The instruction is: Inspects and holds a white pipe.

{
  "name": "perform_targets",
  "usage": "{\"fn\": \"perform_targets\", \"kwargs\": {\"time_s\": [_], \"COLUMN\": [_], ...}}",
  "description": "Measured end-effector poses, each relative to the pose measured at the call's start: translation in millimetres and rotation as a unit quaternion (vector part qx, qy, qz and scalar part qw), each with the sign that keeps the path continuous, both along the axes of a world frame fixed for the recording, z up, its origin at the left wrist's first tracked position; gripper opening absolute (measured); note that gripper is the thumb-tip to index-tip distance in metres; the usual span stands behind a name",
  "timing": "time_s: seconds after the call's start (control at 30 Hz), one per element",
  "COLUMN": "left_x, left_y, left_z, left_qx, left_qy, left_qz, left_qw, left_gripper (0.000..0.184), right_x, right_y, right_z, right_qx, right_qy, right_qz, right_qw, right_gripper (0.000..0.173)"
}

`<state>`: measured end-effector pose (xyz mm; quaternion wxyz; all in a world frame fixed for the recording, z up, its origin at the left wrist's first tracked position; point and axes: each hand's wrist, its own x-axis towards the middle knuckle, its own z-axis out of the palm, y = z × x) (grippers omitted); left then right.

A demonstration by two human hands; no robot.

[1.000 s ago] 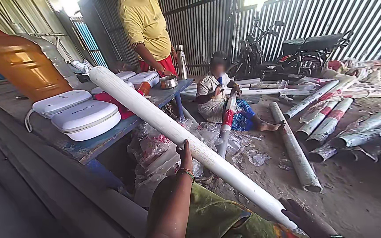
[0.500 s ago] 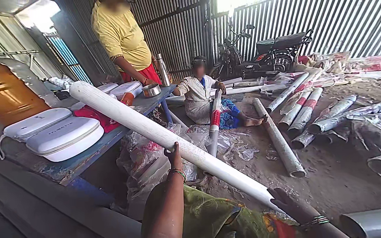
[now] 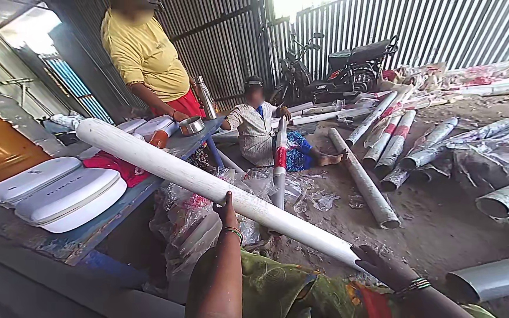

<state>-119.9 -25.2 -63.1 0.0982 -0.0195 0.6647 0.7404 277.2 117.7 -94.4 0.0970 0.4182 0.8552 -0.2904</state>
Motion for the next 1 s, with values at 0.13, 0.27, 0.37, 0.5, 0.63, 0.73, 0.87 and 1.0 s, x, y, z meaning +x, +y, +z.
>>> {"fn": "perform_targets", "kwargs": {"time_s": [0.13,0.27,0.37,0.5,0.63,0.73,0.87,1.0], "left_x": [0,-1,0,-1,-3,-5,-9,-11], "left_y": [2,4,5,7,9,11,13,15], "left_z": [1,-1,1,1,1,0,-2,-3], "left_qx": [-0.002,0.003,0.003,0.006,0.002,0.001,0.000,0.007], "left_qy": [-0.001,0.001,-0.001,0.002,0.002,0.002,0.001,-0.008], "left_qz": [-0.002,0.000,0.002,0.005,0.009,0.010,0.014,0.011], "left_qw": [1.000,1.000,1.000,1.000,1.000,1.000,1.000,1.000], "left_gripper": [0.090,0.089,0.088,0.089,0.091,0.092,0.095,0.095], "right_x": [1,2,2,3,2,3,3,2], "right_y": [0,-2,-1,-1,-1,-1,0,-1], "right_z": [-1,3,4,2,2,0,-1,1], "right_qx": [0.004,-0.003,-0.002,0.004,0.004,0.005,-0.001,-0.007], "right_qy": [-0.001,0.007,0.001,0.008,0.002,0.003,0.001,-0.003], "right_qz": [0.003,0.003,0.005,0.008,0.008,0.004,0.004,0.000], "right_qw": [1.000,1.000,1.000,1.000,1.000,1.000,1.000,1.000], "right_gripper": [0.053,0.052,0.052,0.055,0.052,0.052,0.052,0.053]}}
